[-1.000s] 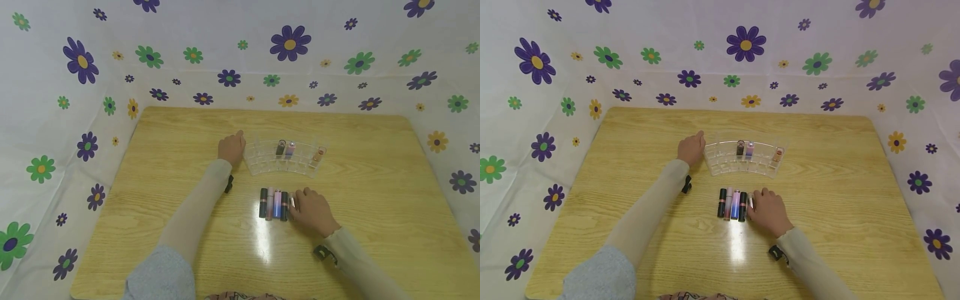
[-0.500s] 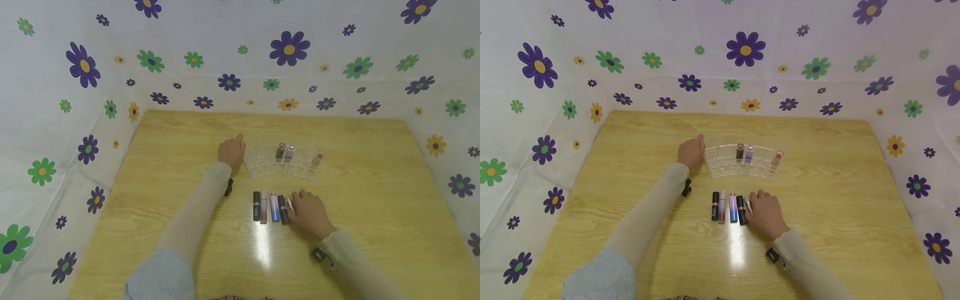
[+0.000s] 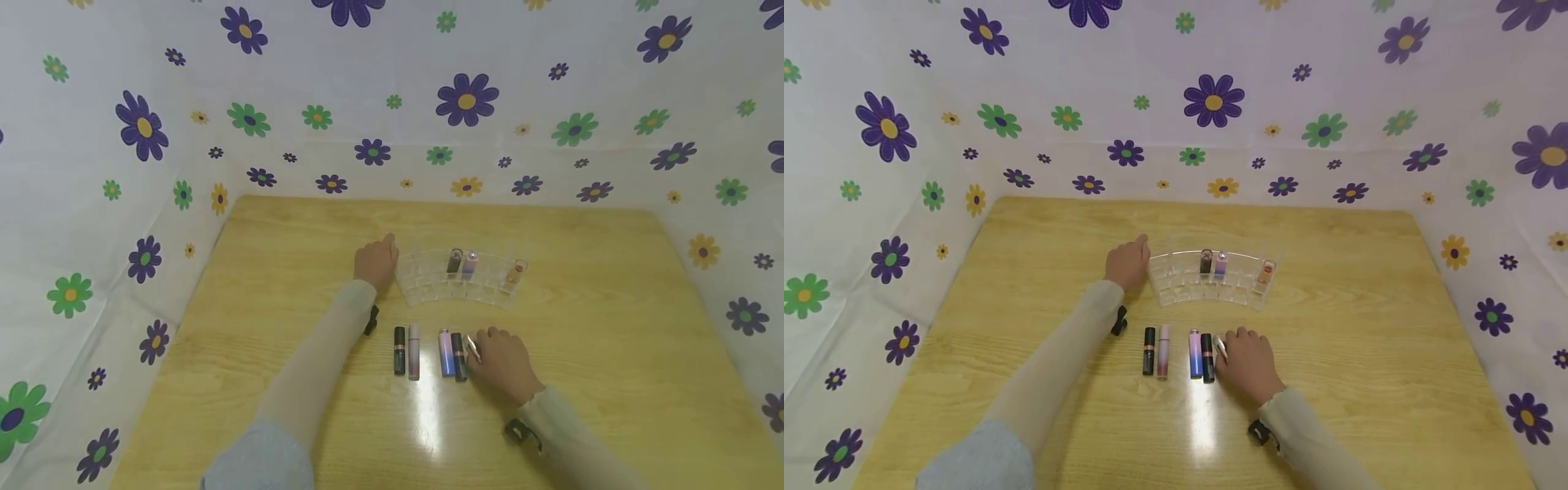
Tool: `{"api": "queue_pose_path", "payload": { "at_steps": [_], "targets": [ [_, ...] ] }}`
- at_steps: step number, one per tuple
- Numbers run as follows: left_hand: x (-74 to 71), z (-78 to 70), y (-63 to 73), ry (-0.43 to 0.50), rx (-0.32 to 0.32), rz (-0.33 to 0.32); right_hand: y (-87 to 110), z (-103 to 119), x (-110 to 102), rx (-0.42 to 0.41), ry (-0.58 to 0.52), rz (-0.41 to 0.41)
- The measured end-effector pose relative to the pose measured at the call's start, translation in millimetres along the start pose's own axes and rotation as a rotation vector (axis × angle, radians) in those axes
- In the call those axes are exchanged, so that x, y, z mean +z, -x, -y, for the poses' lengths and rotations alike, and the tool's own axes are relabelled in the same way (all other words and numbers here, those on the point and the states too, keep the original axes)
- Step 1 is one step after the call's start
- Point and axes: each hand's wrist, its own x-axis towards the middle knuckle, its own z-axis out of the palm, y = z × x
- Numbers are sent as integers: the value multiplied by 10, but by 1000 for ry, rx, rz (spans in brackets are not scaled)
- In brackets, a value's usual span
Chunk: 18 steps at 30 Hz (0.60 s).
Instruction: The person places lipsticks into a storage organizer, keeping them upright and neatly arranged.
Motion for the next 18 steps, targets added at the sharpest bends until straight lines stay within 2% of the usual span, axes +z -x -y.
{"api": "queue_pose_path", "payload": {
  "at_steps": [4, 11, 18],
  "targets": [
    [10, 17, 16, -15, 7, -5, -5, -20, 20, -18, 5, -58],
    [-20, -7, 28, -27, 7, -9, -13, -75, 3, -6, 47, -59],
    [-14, -20, 17, -33, 8, -25, -26, -90, -28, -39, 70, -87]
  ]
}}
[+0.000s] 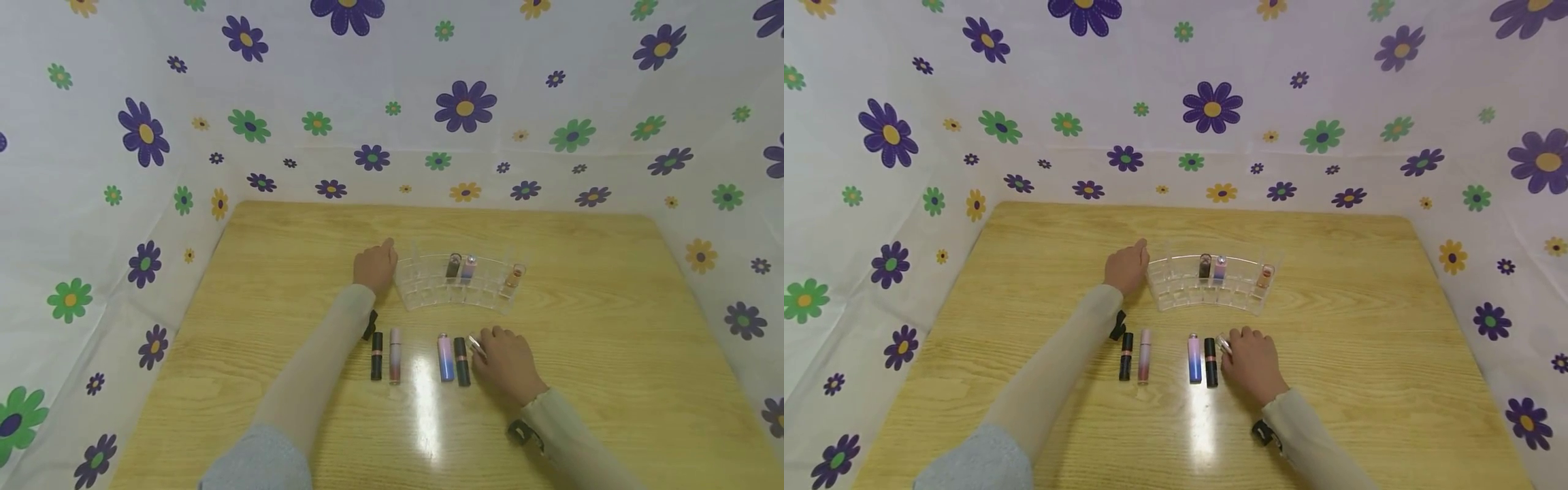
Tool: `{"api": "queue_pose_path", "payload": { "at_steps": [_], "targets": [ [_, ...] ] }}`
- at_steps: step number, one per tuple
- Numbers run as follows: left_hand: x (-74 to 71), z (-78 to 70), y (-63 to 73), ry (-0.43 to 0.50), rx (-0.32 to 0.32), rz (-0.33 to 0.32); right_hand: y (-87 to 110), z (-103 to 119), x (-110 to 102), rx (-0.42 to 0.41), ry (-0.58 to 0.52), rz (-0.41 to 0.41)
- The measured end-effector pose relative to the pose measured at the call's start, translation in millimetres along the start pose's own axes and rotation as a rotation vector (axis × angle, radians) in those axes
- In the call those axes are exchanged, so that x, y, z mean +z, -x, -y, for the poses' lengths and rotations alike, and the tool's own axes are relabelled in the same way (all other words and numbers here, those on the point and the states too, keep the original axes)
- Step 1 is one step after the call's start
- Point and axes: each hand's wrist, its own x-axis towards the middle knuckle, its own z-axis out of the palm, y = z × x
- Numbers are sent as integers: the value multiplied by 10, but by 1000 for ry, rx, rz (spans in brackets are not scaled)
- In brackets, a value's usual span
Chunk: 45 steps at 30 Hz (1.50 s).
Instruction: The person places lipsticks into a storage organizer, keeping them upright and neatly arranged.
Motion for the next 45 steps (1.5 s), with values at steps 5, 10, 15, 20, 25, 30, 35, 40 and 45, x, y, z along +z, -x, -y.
{"api": "queue_pose_path", "payload": {
  "at_steps": [5, 10, 15, 20, 25, 30, 35, 40, 45],
  "targets": [
    [15, 6, 18, -10, 1, -11, -11, -1, 9, 7, -21, 18],
    [-13, -15, 24, 4, -2, 4, -26, -21, 14, 17, -49, 3],
    [-27, -25, 21, 10, -2, 9, -50, -47, 3, 34, -75, -13],
    [-20, -18, 21, 6, 5, 6, -122, -72, -43, 39, -111, -62],
    [-17, -17, 23, 4, 2, 14, -219, -101, -116, 35, -126, -133],
    [-16, -15, 18, 6, -5, 16, -316, -131, -188, 54, -144, -148],
    [-38, -18, 25, 8, -11, 21, -448, -89, -316, 57, -229, -155],
    [-66, -12, 33, 9, -9, 19, -663, 43, -441, 30, -341, -148],
    [-67, -32, 39, 16, -9, 27, -887, 190, -489, 6, -401, -149]
  ]
}}
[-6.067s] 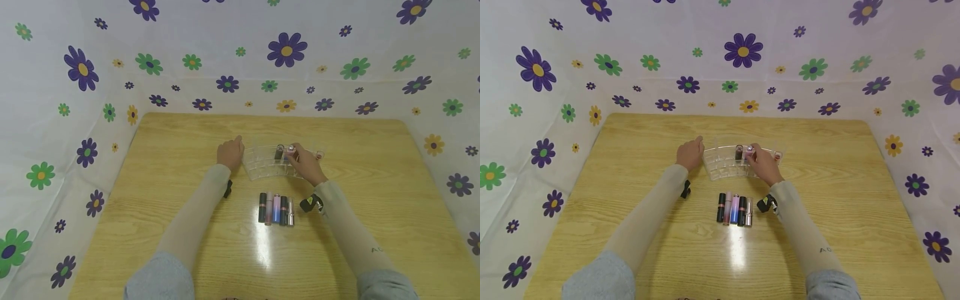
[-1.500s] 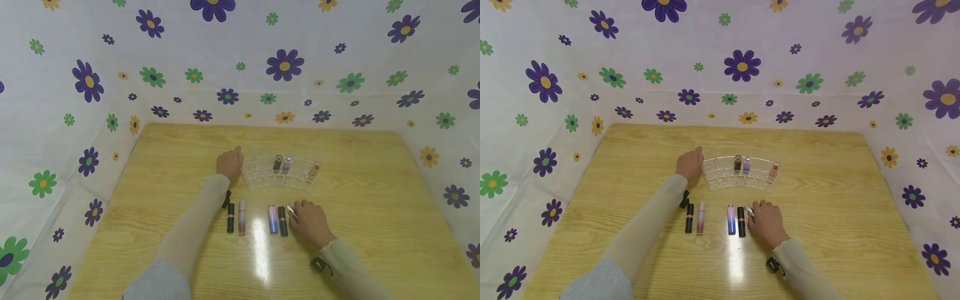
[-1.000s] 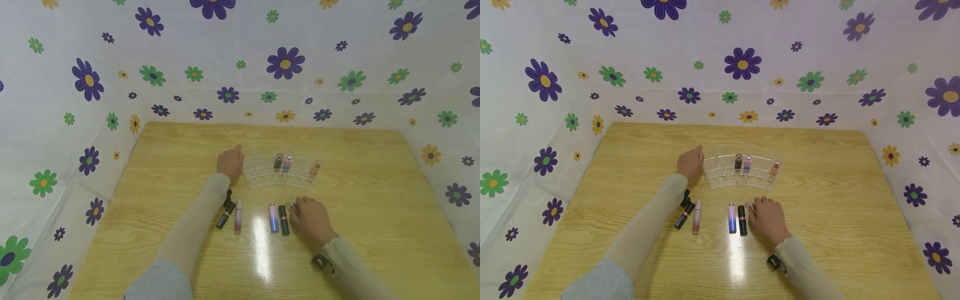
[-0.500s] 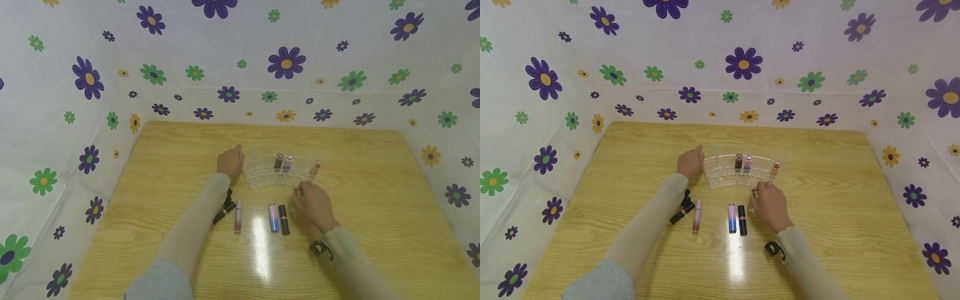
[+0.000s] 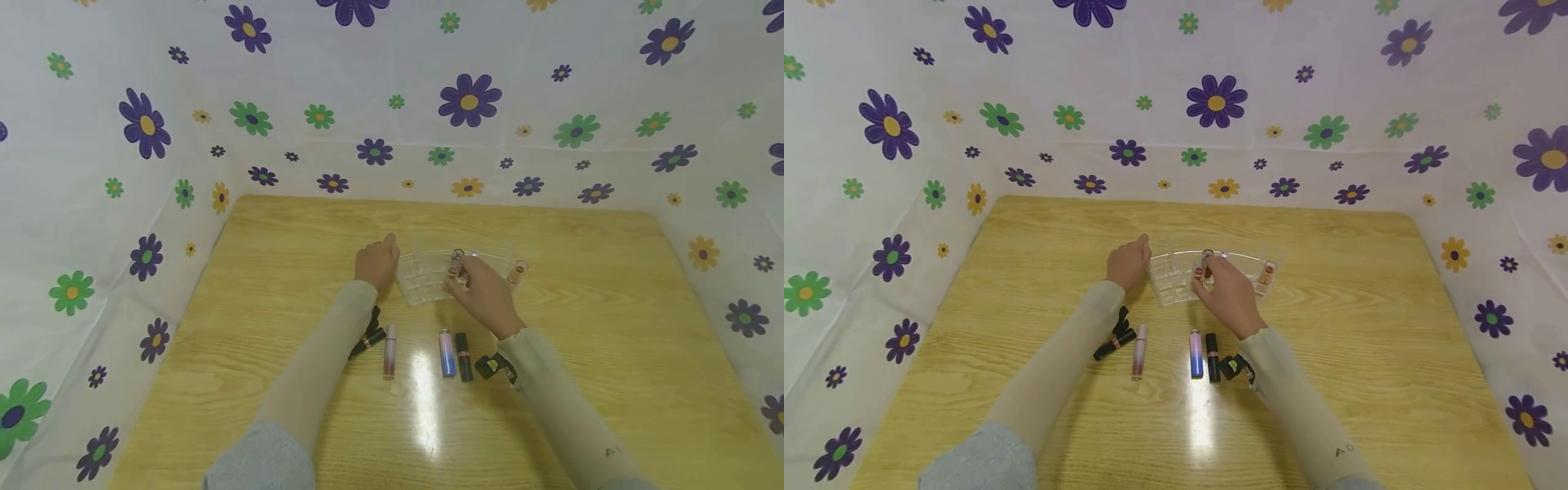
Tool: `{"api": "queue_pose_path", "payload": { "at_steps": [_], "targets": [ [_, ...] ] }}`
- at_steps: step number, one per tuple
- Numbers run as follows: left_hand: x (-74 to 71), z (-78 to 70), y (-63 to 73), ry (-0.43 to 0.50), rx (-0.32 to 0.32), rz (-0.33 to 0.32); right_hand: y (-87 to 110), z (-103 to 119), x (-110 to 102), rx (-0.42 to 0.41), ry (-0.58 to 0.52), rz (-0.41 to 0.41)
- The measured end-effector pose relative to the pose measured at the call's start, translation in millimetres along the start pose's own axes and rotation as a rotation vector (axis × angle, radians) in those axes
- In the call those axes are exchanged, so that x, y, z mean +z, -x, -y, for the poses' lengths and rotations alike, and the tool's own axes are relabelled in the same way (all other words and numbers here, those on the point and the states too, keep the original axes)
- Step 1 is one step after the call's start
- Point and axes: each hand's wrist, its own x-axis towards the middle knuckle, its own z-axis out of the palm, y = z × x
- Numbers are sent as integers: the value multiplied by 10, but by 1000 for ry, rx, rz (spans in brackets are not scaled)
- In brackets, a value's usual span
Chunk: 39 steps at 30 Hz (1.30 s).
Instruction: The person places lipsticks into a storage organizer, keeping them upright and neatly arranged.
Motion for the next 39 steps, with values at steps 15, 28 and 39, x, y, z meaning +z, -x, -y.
{"api": "queue_pose_path", "payload": {
  "at_steps": [15, 28, 39],
  "targets": [
    [80, 17, -23, -17, 3, -38, -447, 205, 214, -25, 11, 84],
    [90, 45, -40, -14, 0, -35, -495, 171, 345, 4, 50, 170],
    [88, 15, -43, -6, -43, -6, -488, 165, 359, 28, 42, 166]
  ]
}}
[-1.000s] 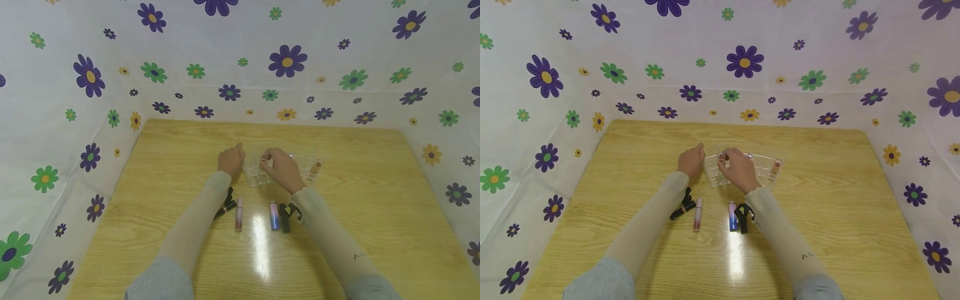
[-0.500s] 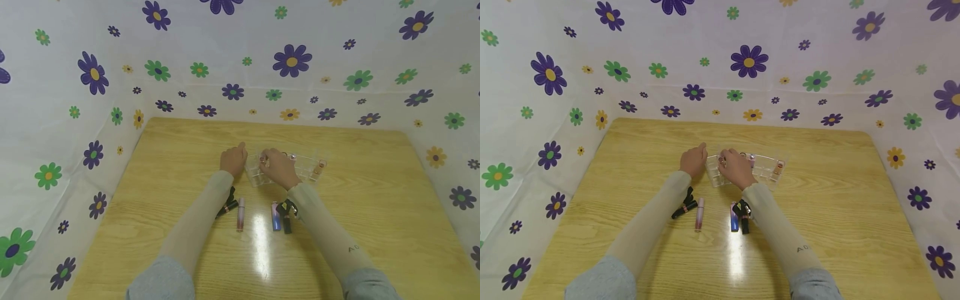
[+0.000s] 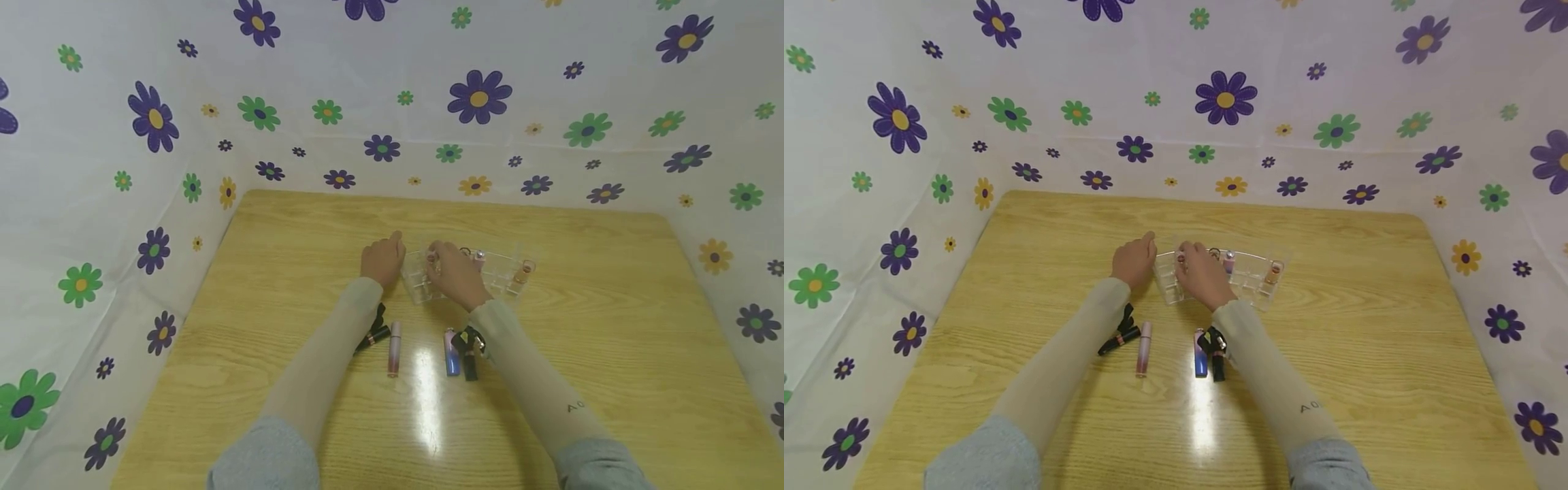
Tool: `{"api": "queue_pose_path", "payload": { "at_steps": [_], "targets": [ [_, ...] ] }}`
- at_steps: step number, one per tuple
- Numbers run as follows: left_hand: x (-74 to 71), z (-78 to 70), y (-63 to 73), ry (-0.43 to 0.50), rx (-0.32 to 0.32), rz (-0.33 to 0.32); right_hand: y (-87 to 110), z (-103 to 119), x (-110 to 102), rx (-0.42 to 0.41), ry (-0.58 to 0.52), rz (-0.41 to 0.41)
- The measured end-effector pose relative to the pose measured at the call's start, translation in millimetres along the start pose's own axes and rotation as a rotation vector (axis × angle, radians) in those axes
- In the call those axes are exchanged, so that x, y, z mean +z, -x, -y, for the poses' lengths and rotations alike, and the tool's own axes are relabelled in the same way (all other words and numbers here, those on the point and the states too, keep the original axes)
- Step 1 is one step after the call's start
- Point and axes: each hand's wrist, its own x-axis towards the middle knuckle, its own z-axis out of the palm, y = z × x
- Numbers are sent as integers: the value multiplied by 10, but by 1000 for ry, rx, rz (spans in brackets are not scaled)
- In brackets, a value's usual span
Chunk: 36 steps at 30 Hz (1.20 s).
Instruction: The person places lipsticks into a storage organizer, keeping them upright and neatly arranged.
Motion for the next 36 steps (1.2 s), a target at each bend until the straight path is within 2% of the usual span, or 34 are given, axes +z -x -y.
{"api": "queue_pose_path", "payload": {
  "at_steps": [5, 13, 17, 23, 30, 36],
  "targets": [
    [18, 14, -6, -10, 8, -9, 11, 19, -36, -1, 27, -31],
    [65, 47, -20, -11, 42, -36, 142, 114, -165, -84, 2, -153],
    [65, 48, -21, 14, 49, -45, 318, 105, -258, -66, -12, -173],
    [58, 59, -19, 22, 54, -61, 673, -48, -317, -74, -9, -209],
    [14, 25, -1, 11, 25, -37, 1066, -223, -251, -30, 42, -174],
    [-8, 4, 14, 14, 25, -31, 1277, -340, -146, 26, 52, -144]
  ]
}}
